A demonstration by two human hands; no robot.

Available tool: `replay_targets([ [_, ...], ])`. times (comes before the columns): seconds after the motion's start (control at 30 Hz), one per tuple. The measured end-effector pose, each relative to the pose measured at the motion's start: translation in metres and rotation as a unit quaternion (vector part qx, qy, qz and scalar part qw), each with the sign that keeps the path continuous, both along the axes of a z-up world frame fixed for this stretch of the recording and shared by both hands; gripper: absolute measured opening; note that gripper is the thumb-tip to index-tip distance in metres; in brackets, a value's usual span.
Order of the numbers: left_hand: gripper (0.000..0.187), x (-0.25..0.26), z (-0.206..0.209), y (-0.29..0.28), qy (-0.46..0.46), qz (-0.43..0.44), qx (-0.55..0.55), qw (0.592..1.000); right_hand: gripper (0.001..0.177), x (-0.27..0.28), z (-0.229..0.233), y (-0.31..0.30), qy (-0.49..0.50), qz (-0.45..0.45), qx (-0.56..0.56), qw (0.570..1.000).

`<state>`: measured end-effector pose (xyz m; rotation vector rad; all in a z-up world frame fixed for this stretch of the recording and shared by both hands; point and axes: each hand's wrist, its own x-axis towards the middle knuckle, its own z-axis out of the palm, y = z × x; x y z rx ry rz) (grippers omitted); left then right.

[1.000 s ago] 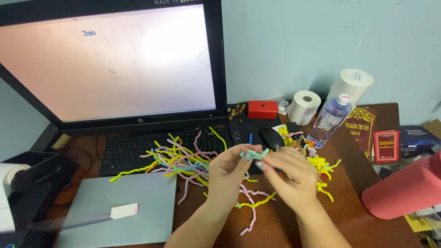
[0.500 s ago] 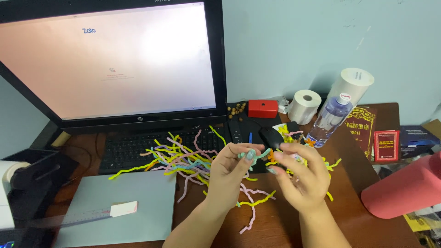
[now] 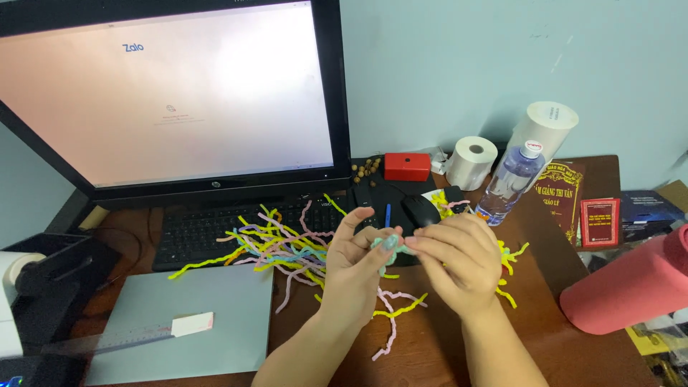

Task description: Creating flowers by wrapping and twisting colorful pipe cleaners around a shaping rod.

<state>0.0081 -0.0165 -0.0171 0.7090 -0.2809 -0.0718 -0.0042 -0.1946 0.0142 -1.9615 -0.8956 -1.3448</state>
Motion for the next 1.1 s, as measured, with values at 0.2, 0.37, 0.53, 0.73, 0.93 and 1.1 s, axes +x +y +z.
replay_targets([
  [0.2, 0.064, 0.001, 0.006, 0.001, 0.058, 0.026, 0.000, 0.998, 0.015, 0.011, -0.018, 0.003, -0.143, -0.128, -0.060, 0.980],
  [0.37, 0.067, 0.001, 0.007, 0.001, 0.052, 0.015, 0.002, 0.999, 0.011, 0.012, -0.027, 0.003, -0.173, -0.153, -0.058, 0.971],
  [0.53, 0.070, -0.003, 0.008, 0.000, 0.059, 0.016, 0.010, 0.998, 0.013, 0.013, -0.033, -0.003, -0.168, -0.117, -0.062, 0.977],
  [0.73, 0.074, -0.003, 0.007, -0.001, 0.038, 0.012, 0.004, 0.999, 0.014, 0.012, -0.026, -0.003, -0.181, -0.106, -0.070, 0.975],
  [0.93, 0.063, -0.001, -0.003, -0.011, -0.122, 0.102, 0.032, 0.987, 0.010, 0.016, -0.048, 0.016, -0.003, -0.007, 0.063, 0.998],
  [1.1, 0.068, 0.014, -0.010, -0.002, -0.203, 0.122, 0.104, 0.966, 0.008, 0.023, -0.063, 0.014, 0.213, 0.223, 0.266, 0.913],
])
